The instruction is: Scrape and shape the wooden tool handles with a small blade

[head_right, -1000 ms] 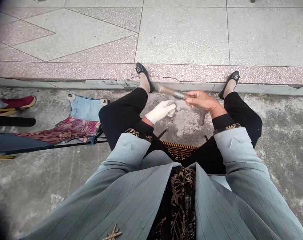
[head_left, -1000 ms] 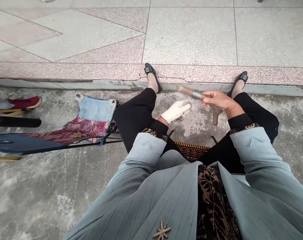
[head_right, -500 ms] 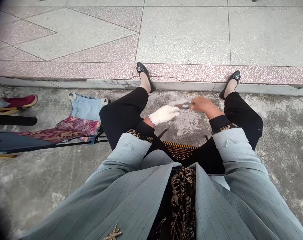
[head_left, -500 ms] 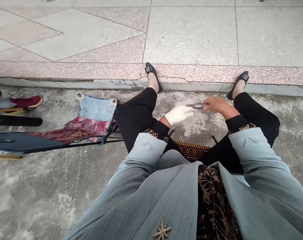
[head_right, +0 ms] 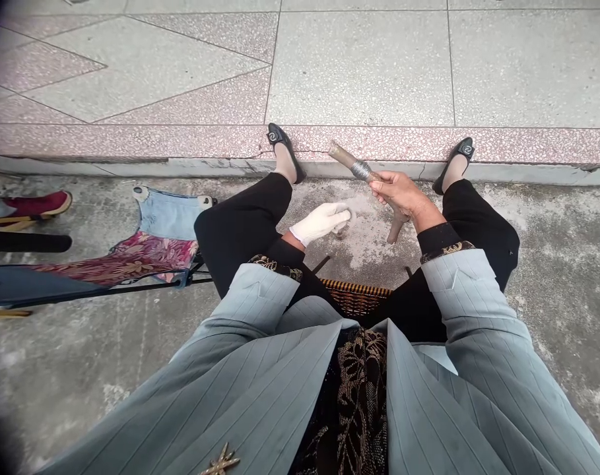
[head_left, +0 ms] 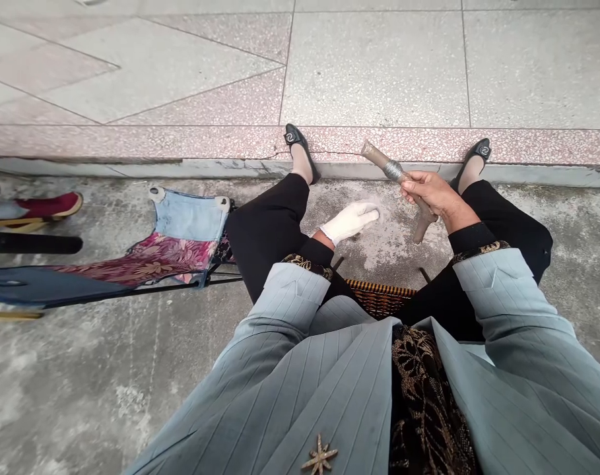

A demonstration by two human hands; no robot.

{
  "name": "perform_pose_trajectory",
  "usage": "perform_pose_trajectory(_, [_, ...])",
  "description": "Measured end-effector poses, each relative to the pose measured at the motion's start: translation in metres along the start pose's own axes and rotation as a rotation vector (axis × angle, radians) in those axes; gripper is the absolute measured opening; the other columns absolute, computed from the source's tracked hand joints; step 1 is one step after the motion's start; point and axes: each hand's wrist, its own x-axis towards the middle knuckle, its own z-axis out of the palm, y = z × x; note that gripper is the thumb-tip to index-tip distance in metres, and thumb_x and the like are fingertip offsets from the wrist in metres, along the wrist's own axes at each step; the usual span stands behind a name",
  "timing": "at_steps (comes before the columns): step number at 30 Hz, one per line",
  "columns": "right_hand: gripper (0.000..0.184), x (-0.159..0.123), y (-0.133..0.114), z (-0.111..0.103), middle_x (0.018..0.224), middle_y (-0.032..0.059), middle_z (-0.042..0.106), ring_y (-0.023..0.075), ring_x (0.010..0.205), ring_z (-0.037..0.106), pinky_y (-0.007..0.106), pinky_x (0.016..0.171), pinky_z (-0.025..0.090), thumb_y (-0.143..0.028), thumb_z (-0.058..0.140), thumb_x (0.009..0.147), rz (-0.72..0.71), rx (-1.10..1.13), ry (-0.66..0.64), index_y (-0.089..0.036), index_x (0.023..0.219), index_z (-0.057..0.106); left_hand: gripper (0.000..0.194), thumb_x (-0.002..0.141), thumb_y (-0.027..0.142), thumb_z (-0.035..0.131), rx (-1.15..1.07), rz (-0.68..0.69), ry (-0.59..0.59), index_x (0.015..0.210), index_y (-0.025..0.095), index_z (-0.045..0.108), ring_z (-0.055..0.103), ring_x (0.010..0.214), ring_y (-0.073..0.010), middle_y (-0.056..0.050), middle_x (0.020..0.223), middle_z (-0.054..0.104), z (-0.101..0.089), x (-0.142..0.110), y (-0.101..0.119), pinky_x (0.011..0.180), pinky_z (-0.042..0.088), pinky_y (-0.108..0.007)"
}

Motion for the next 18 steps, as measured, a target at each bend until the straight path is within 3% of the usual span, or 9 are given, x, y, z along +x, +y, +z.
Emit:
perform_pose_trajectory(2, [0.054,0.002,0.004,0.001,0.074,0.0018,0.06,0.0157,0.063,0.05,0.034,0.067,0.05,-0.062,0.085,0.072,0.027,-0.001,0.039,-0.022,0.105,0.072,0.032,0.094,0.047,0.06,0.055,-0.02,-0.043,0.089,0.016,0.067,0.036,0.05,-0.0083,0.005,0.059,0.043,0.002,0.0,-0.001,0.049,0.026,-0.021])
perform_pose_trajectory(5, [0.039,0.005,0.007,0.001,0.078,0.0043,0.064,0.0179,0.066,0.055,0.036,0.071,0.051,-0.047,0.074,0.087,0.098,-0.121,0.108,-0.018,0.114,0.074,0.032,0.094,0.046,0.059,0.138,-0.039,-0.086,0.09,0.016,0.069,0.039,0.05,-0.0092,0.004,0.059,0.046,0.004,-0.002,0.003,0.049,0.028,-0.022])
perform_pose_trajectory(9, [0.038,0.006,0.004,0.003,0.099,0.0112,0.075,0.0256,0.088,0.067,0.036,0.079,0.049,-0.034,0.066,0.093,0.194,-0.708,0.157,-0.016,0.125,0.076,0.028,0.09,0.044,0.066,0.234,-0.046,-0.055,0.086,0.017,0.071,0.047,0.053,-0.0114,0.001,0.06,0.054,0.004,-0.006,0.014,0.054,0.034,-0.025])
perform_pose_trajectory(11, [0.036,0.005,0.003,0.004,0.11,0.0136,0.077,0.029,0.096,0.068,0.036,0.079,0.048,-0.033,0.07,0.091,0.231,-0.999,0.027,-0.018,0.122,0.079,0.022,0.088,0.04,0.068,0.264,-0.043,0.0,0.081,0.018,0.071,0.053,0.058,-0.0132,-0.001,0.063,0.058,0.0,-0.007,0.018,0.058,0.038,-0.026])
perform_pose_trajectory(13, [0.03,0.003,0.004,0.004,0.105,0.012,0.078,0.0269,0.09,0.068,0.034,0.075,0.046,-0.03,0.073,0.087,0.263,-1.077,-0.22,-0.02,0.114,0.083,0.017,0.086,0.035,0.07,0.28,-0.04,0.059,0.078,0.02,0.071,0.059,0.066,-0.0151,-0.001,0.065,0.059,-0.005,-0.008,0.02,0.061,0.042,-0.026])
perform_pose_trajectory(16, [0.029,-0.002,0.003,0.003,0.082,0.0037,0.074,0.0175,0.071,0.06,0.029,0.066,0.042,-0.03,0.077,0.081,0.268,-0.828,-0.631,-0.021,0.108,0.084,0.013,0.086,0.031,0.07,0.246,-0.031,0.14,0.078,0.022,0.07,0.061,0.072,-0.016,-0.001,0.069,0.06,-0.012,-0.007,0.02,0.064,0.044,-0.027])
perform_pose_trajectory(18, [0.038,-0.005,0.0,0.002,0.076,-0.0004,0.069,0.0134,0.065,0.054,0.027,0.063,0.041,-0.037,0.08,0.078,0.207,-0.572,-0.755,-0.02,0.112,0.083,0.015,0.088,0.032,0.068,0.221,-0.027,0.171,0.079,0.021,0.068,0.059,0.07,-0.015,-0.002,0.069,0.059,-0.014,-0.007,0.02,0.063,0.044,-0.027])
